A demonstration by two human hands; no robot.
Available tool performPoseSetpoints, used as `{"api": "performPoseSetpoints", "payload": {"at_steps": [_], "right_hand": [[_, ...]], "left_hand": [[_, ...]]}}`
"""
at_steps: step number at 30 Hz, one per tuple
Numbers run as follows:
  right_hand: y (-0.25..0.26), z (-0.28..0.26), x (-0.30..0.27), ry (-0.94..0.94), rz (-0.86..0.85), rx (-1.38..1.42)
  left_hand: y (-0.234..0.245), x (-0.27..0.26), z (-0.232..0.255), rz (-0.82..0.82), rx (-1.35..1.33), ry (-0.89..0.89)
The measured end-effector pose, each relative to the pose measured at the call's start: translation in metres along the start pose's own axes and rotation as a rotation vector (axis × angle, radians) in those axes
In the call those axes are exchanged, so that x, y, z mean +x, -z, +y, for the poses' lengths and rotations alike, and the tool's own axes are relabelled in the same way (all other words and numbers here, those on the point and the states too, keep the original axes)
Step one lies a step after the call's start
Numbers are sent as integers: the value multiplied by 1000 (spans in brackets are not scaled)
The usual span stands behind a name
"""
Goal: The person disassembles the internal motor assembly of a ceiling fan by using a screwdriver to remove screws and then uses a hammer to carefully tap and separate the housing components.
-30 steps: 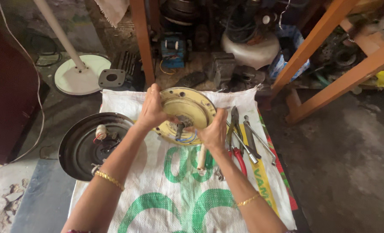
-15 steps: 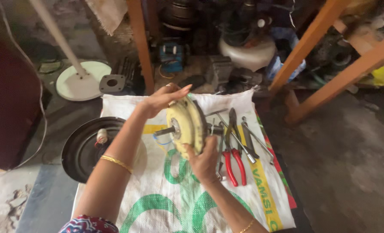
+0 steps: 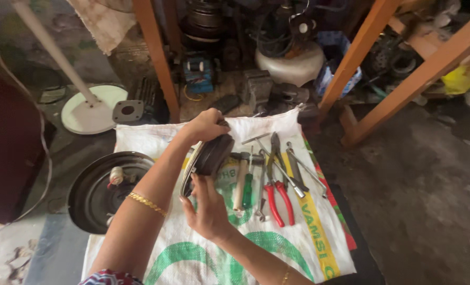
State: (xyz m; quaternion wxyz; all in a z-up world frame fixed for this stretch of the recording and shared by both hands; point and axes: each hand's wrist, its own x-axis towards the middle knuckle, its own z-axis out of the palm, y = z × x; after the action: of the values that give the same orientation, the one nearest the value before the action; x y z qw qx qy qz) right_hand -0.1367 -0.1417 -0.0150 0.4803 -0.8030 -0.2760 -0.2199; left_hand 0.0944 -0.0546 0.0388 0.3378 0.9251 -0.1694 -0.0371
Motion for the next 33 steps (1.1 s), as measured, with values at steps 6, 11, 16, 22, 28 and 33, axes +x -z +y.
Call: {"api": "performPoseSetpoints", "payload": {"at_steps": [6,11,16,22,28,33], "right_hand": [[18,47,2,-497,306,184],[24,71,77,-1083,162,792],[0,71,89,-1000,226,756],[-16,87,92,-958,304,720],[-12,74,92,-977,236,660],[-9,61,96,-910,233,654]], "left_hand": [[31,-13,-12,102,-11,-84],[49,-27,-8,90,-116,-46],[41,-16,-19,94,-44,97],[36,-4,-28,141,-159,56],[42,-21,-14,280,-103,56],[50,-33,-9,331,-116,-86]]}}
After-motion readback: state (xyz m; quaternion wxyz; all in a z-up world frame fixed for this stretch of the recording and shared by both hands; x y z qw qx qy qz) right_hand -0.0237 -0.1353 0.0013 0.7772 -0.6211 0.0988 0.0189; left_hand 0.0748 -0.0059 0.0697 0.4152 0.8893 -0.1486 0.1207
